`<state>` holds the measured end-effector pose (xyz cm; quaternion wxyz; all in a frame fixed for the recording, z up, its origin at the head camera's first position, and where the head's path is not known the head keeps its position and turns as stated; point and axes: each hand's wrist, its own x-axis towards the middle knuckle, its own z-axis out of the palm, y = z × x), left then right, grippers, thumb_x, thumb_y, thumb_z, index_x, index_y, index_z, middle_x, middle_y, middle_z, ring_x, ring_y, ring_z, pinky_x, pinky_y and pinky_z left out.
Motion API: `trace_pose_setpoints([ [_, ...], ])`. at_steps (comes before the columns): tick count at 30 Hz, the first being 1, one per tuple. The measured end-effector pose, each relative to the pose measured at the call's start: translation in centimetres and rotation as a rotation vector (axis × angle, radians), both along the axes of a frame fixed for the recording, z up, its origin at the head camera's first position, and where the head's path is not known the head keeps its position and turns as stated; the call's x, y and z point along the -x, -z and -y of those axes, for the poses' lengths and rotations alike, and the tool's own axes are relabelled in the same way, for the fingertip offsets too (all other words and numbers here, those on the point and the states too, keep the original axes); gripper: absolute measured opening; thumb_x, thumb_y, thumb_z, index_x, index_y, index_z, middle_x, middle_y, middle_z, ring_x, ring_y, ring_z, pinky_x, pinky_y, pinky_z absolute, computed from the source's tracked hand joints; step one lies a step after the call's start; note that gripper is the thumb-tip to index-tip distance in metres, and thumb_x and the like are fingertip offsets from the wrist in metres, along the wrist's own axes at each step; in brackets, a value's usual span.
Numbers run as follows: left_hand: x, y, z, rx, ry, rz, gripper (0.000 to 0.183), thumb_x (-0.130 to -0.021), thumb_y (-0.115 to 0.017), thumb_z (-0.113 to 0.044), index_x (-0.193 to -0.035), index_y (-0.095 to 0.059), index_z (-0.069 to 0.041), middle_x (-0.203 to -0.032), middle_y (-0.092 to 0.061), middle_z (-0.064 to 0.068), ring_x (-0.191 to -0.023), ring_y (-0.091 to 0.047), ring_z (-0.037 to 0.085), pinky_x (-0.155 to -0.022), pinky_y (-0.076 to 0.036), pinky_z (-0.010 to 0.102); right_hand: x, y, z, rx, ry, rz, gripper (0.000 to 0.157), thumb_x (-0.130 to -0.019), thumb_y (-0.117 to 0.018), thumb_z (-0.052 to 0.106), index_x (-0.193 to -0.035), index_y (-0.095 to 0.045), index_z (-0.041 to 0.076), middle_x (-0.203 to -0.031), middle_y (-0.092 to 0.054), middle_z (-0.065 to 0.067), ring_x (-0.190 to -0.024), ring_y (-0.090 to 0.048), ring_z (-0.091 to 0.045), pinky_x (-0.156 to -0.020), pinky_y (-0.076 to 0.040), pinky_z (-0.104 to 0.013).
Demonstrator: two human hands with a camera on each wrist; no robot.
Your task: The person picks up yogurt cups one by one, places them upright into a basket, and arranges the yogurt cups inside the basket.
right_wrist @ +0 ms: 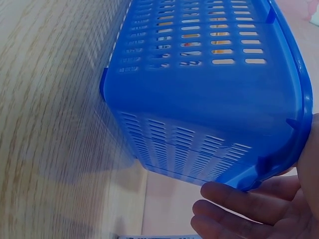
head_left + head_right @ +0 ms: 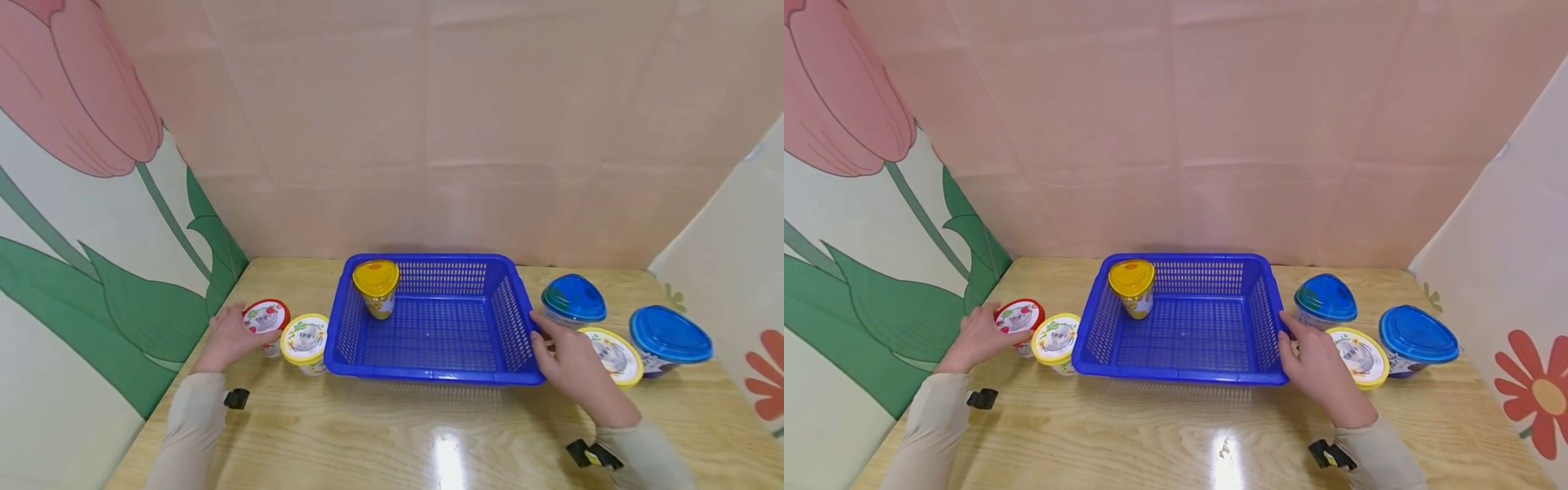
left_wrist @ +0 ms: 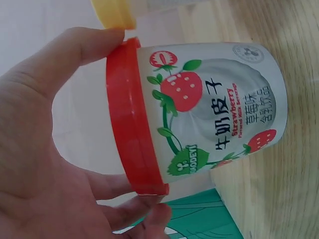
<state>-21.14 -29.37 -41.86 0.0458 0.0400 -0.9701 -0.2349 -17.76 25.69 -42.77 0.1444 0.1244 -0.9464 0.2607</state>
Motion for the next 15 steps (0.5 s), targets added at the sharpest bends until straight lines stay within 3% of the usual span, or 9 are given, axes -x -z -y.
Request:
trace_pose_setpoints([
  [6,0.06,0.49,0.22,0.000,-0.037,0.043,0.101,-0.066,-0.074,-0.060,-0.129,-0.040,0.012,-0.116,-0.036,0.029,-0.101,-0.032,0.039,-0.073,-0.037,0.045,-0.10,-0.04,0.06,-0.006,-0.004,-0.012,0.041,-0.093,-0.050,0.014,-0.127,-0.051,-0.008,-0.097,-0.067,-0.023,-0.074,-0.068,-0.028,-0.059,-0.054,-0.039],
  [15,0.15,0.66,0.43,0.007,-0.073,0.025,0.105,-0.064,-0.072,-0.065,-0.125,-0.041,0.014,-0.114,-0.037,0.029,-0.101,-0.034,0.039,-0.075,-0.039,0.049,-0.09,-0.25,0.08,-0.010,-0.002,0.024,0.042,-0.094,-0.049,0.015,-0.130,-0.049,-0.008,-0.104,-0.065,-0.026,-0.079,-0.068,-0.032,-0.062,-0.055,-0.042],
])
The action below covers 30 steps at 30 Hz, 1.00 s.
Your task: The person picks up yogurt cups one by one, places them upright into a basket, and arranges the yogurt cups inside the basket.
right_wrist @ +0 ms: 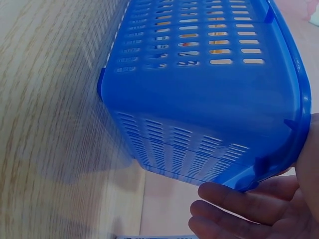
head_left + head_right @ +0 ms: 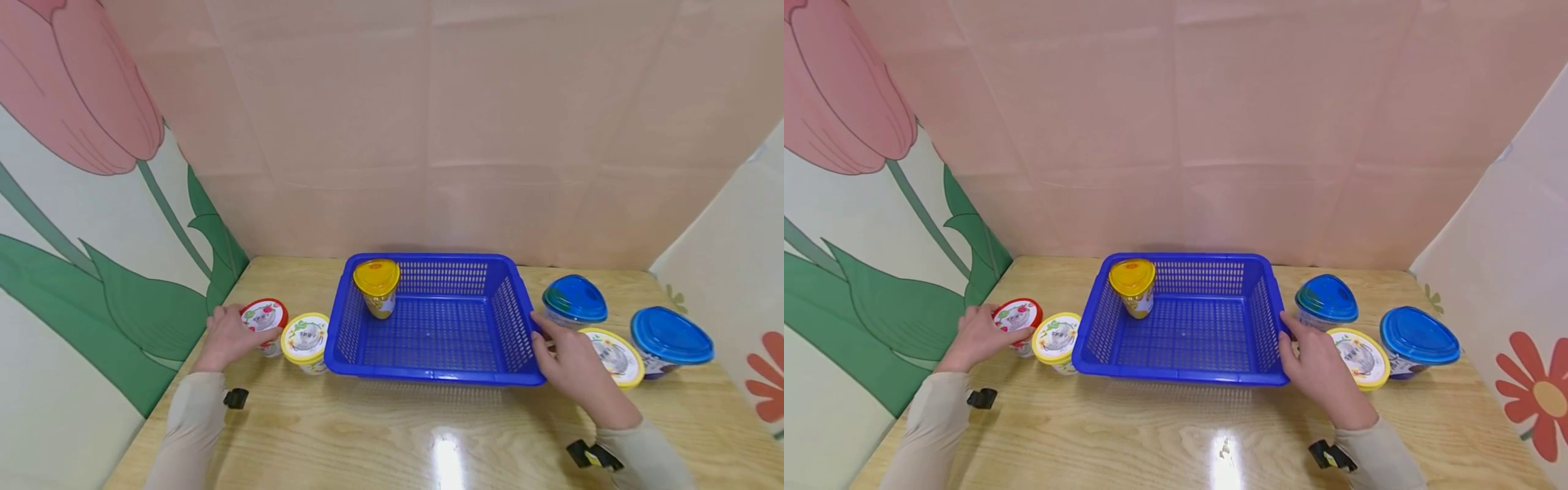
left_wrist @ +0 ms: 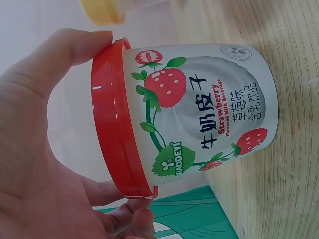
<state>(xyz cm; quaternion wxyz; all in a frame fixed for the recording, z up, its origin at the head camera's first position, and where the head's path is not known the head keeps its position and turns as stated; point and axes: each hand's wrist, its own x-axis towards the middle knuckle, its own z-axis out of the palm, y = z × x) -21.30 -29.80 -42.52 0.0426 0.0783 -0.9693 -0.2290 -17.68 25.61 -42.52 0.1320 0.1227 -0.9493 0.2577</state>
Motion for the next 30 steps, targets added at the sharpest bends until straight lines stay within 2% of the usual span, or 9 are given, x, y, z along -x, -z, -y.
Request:
trace_pose_setpoints([
  [9,0.0,-0.5,-0.2,0.011,-0.041,-0.003,0.104,-0.064,-0.072,-0.065,-0.124,-0.040,0.013,-0.113,-0.036,0.028,-0.101,-0.033,0.039,-0.075,-0.039,0.048,0.0,-0.1,0.0,-0.008,0.002,0.009,0.043,-0.094,-0.048,0.016,-0.130,-0.049,-0.007,-0.106,-0.065,-0.026,-0.081,-0.067,-0.032,-0.064,-0.055,-0.043],
  [20,-0.5,-1.7,-0.7,0.045,-0.061,-0.101,0.099,-0.066,-0.074,-0.057,-0.122,-0.039,0.017,-0.110,-0.037,0.030,-0.100,-0.032,0.041,-0.072,-0.038,0.048,0.0,0.0,0.0,-0.001,0.005,0.016,0.043,-0.095,-0.049,0.016,-0.131,-0.048,-0.007,-0.105,-0.065,-0.026,-0.079,-0.067,-0.031,-0.062,-0.055,-0.042],
  [30,-0.7,-2.6,-1.4,0.059,-0.081,-0.184,0.096,-0.065,-0.075,-0.055,-0.121,-0.040,0.015,-0.105,-0.038,0.028,-0.098,-0.032,0.038,-0.069,-0.036,0.042,0.0,0.0,0.0,0.010,0.010,0.025,0.043,-0.095,-0.048,0.017,-0.131,-0.048,-0.007,-0.104,-0.065,-0.025,-0.079,-0.067,-0.030,-0.062,-0.055,-0.040],
])
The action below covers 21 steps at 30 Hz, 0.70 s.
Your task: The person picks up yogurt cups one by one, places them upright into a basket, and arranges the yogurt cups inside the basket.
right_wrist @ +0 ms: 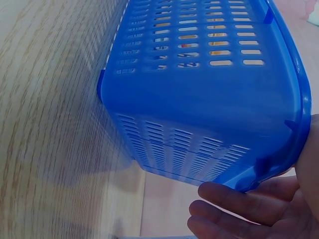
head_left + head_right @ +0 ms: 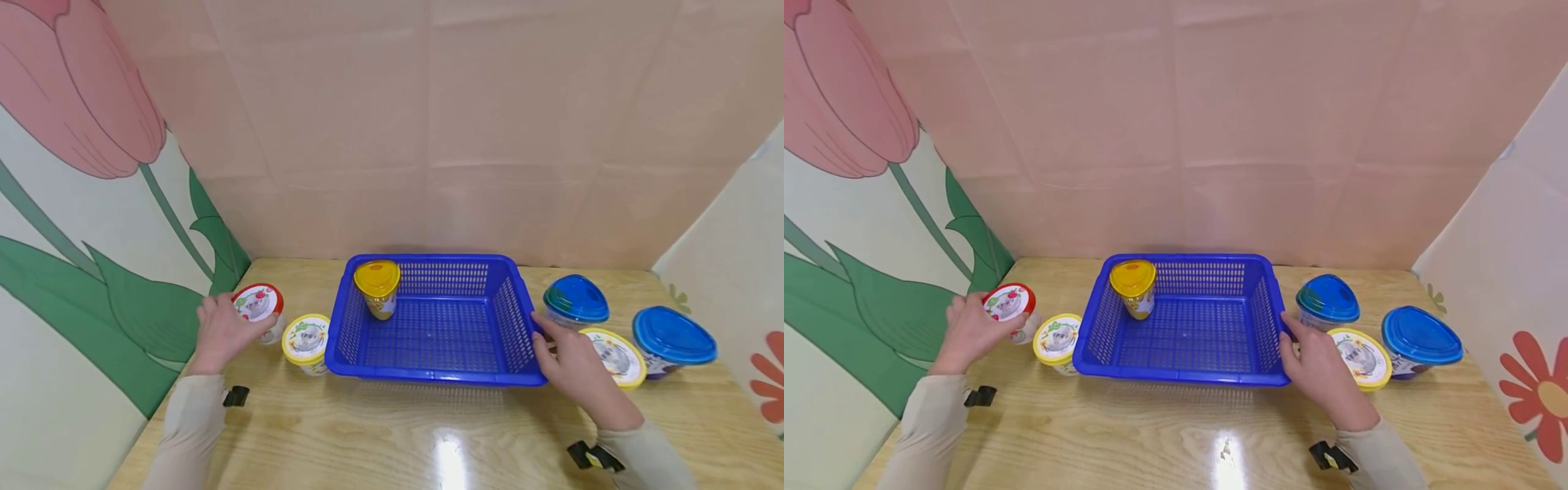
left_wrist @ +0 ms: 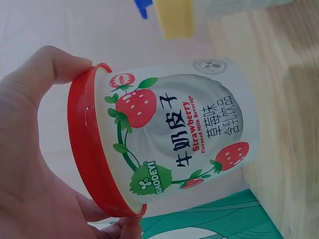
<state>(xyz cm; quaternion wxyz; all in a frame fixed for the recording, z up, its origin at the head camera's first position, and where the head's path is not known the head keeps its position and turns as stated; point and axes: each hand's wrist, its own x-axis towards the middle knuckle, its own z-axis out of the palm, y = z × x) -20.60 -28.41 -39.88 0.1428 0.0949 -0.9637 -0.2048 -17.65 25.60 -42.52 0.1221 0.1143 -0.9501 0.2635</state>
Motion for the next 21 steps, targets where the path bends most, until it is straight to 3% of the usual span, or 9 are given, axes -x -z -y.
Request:
trace_pose_setpoints([
  [13,-0.5,-1.8,-1.0,-0.002,0.010,-0.014,0.095,-0.068,-0.072,-0.056,-0.124,-0.039,0.013,-0.108,-0.037,0.028,-0.101,-0.030,0.038,-0.068,-0.037,0.041,0.0,0.1,0.0,-0.001,0.003,0.000,0.043,-0.095,-0.049,0.016,-0.131,-0.048,-0.007,-0.103,-0.066,-0.025,-0.077,-0.068,-0.028,-0.060,-0.055,-0.038],
  [21,-0.9,-3.1,-1.9,-0.043,0.021,-0.061,0.092,-0.068,-0.073,-0.053,-0.125,-0.040,0.011,-0.108,-0.039,0.026,-0.102,-0.031,0.036,-0.067,-0.036,0.039,0.0,0.1,0.0,-0.004,-0.009,-0.026,0.043,-0.094,-0.049,0.016,-0.130,-0.049,-0.008,-0.101,-0.066,-0.024,-0.075,-0.068,-0.027,-0.059,-0.055,-0.037],
])
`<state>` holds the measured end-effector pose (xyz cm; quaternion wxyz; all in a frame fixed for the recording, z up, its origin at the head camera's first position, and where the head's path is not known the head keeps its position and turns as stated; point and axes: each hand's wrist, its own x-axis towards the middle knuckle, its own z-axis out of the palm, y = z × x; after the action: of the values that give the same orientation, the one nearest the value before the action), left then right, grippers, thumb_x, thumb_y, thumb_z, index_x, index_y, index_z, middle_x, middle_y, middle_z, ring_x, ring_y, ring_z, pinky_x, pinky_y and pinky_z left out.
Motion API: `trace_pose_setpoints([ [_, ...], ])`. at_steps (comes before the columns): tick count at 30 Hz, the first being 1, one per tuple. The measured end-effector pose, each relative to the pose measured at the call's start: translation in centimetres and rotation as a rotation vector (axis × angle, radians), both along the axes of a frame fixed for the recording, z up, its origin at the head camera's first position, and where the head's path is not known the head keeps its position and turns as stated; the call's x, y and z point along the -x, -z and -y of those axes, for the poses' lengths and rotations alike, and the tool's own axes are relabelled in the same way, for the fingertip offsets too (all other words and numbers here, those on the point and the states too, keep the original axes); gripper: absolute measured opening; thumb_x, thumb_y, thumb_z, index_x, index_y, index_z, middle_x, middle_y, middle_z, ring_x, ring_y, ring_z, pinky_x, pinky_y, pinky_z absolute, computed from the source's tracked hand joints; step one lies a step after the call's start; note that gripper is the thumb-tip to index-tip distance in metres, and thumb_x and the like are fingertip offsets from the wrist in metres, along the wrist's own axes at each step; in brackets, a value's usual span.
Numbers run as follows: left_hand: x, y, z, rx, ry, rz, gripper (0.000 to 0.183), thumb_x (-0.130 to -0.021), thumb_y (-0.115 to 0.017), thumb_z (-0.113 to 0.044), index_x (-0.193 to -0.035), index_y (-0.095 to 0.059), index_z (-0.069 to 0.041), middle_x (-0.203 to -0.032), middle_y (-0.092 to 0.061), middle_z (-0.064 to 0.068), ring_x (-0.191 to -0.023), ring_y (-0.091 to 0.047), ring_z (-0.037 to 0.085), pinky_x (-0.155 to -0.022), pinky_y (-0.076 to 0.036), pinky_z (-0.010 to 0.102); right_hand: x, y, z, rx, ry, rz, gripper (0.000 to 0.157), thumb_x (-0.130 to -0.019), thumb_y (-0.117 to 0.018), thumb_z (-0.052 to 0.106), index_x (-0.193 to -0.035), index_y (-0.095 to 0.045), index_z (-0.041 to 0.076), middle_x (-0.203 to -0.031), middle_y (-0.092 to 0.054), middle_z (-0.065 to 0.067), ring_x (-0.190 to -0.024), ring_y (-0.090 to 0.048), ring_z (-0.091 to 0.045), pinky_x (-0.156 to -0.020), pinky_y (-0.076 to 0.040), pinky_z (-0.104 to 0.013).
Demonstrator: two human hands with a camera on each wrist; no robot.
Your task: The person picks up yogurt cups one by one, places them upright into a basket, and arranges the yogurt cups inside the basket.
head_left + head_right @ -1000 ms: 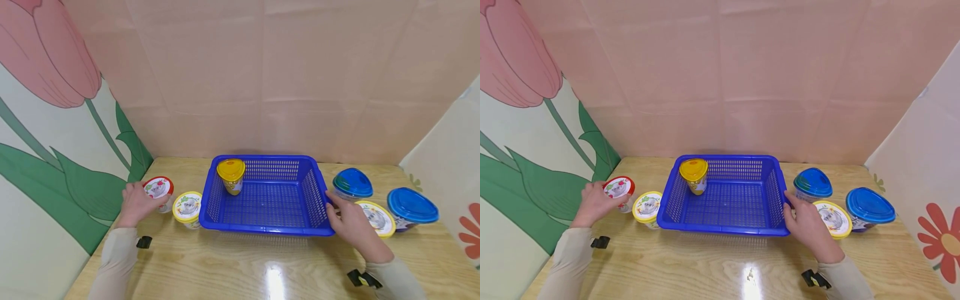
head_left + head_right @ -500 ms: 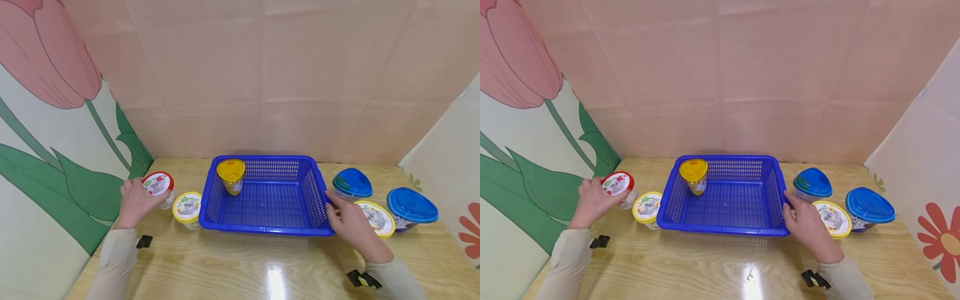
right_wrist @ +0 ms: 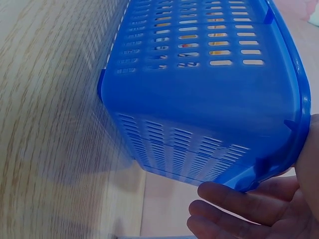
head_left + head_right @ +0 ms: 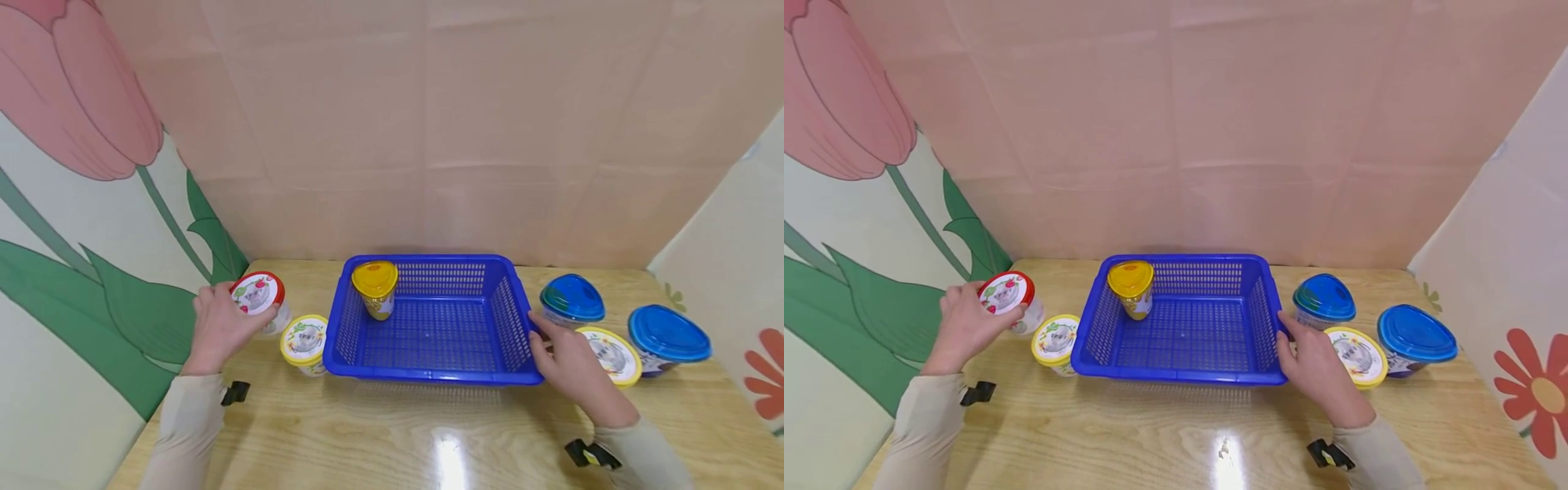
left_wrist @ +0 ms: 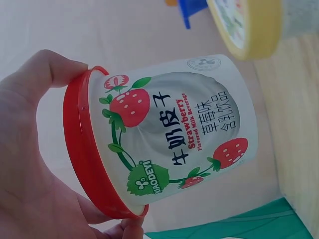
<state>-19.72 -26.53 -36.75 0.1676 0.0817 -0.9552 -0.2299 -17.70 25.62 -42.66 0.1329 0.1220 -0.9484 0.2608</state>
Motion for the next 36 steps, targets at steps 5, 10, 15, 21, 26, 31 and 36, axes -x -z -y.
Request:
trace_pose_setpoints([
  [5,-0.1,-0.5,-0.6,-0.006,0.016,-0.004,0.095,-0.069,-0.071,-0.057,-0.128,-0.038,0.009,-0.111,-0.038,0.025,-0.104,-0.031,0.035,-0.069,-0.037,0.042,0.1,0.0,0.0,-0.001,0.004,0.003,0.043,-0.094,-0.049,0.015,-0.130,-0.049,-0.007,-0.101,-0.067,-0.023,-0.076,-0.067,-0.027,-0.060,-0.055,-0.037],
  [10,0.1,-1.0,-1.3,-0.007,0.038,-0.011,0.093,-0.070,-0.071,-0.056,-0.128,-0.039,0.010,-0.113,-0.038,0.025,-0.105,-0.031,0.035,-0.071,-0.039,0.044,0.1,-0.2,0.0,-0.006,0.001,0.011,0.043,-0.094,-0.049,0.015,-0.131,-0.048,-0.007,-0.101,-0.066,-0.023,-0.077,-0.067,-0.027,-0.061,-0.055,-0.038],
  [15,0.4,-1.7,-2.2,-0.012,0.069,-0.004,0.093,-0.070,-0.071,-0.056,-0.129,-0.039,0.009,-0.112,-0.038,0.024,-0.105,-0.031,0.035,-0.071,-0.039,0.043,0.2,-0.2,0.0,-0.014,-0.007,0.000,0.043,-0.094,-0.050,0.015,-0.130,-0.049,-0.008,-0.101,-0.067,-0.024,-0.078,-0.067,-0.028,-0.062,-0.055,-0.039],
  [21,0.6,-2.2,-3.4,-0.016,0.100,-0.005,0.092,-0.069,-0.070,-0.060,-0.126,-0.041,0.007,-0.110,-0.039,0.021,-0.104,-0.032,0.033,-0.073,-0.038,0.042,0.1,-0.1,0.0,-0.010,-0.009,0.012,0.044,-0.093,-0.050,0.015,-0.130,-0.048,-0.008,-0.103,-0.066,-0.024,-0.080,-0.066,-0.028,-0.063,-0.055,-0.041],
  [26,0.6,-2.5,-4.2,-0.029,0.119,-0.007,0.092,-0.069,-0.068,-0.064,-0.128,-0.041,0.002,-0.110,-0.039,0.017,-0.105,-0.033,0.031,-0.070,-0.039,0.040,0.0,-0.1,0.0,-0.004,-0.006,0.026,0.044,-0.094,-0.050,0.016,-0.131,-0.048,-0.007,-0.104,-0.065,-0.024,-0.082,-0.066,-0.028,-0.064,-0.055,-0.041],
  [31,0.7,-3.1,-5.2,-0.038,0.144,0.001,0.092,-0.069,-0.067,-0.065,-0.127,-0.041,0.002,-0.110,-0.040,0.016,-0.104,-0.033,0.030,-0.069,-0.042,0.039,0.0,-0.3,0.0,-0.004,-0.007,0.029,0.044,-0.094,-0.050,0.016,-0.132,-0.047,-0.007,-0.106,-0.065,-0.025,-0.083,-0.066,-0.030,-0.065,-0.055,-0.041],
  [36,0.9,-3.5,-6.1,-0.033,0.176,-0.008,0.092,-0.069,-0.067,-0.065,-0.127,-0.043,0.002,-0.109,-0.042,0.015,-0.103,-0.034,0.029,-0.071,-0.040,0.038,0.0,-0.4,0.0,-0.008,-0.010,0.028,0.044,-0.094,-0.050,0.016,-0.131,-0.047,-0.007,-0.107,-0.064,-0.025,-0.084,-0.066,-0.029,-0.065,-0.055,-0.042],
])
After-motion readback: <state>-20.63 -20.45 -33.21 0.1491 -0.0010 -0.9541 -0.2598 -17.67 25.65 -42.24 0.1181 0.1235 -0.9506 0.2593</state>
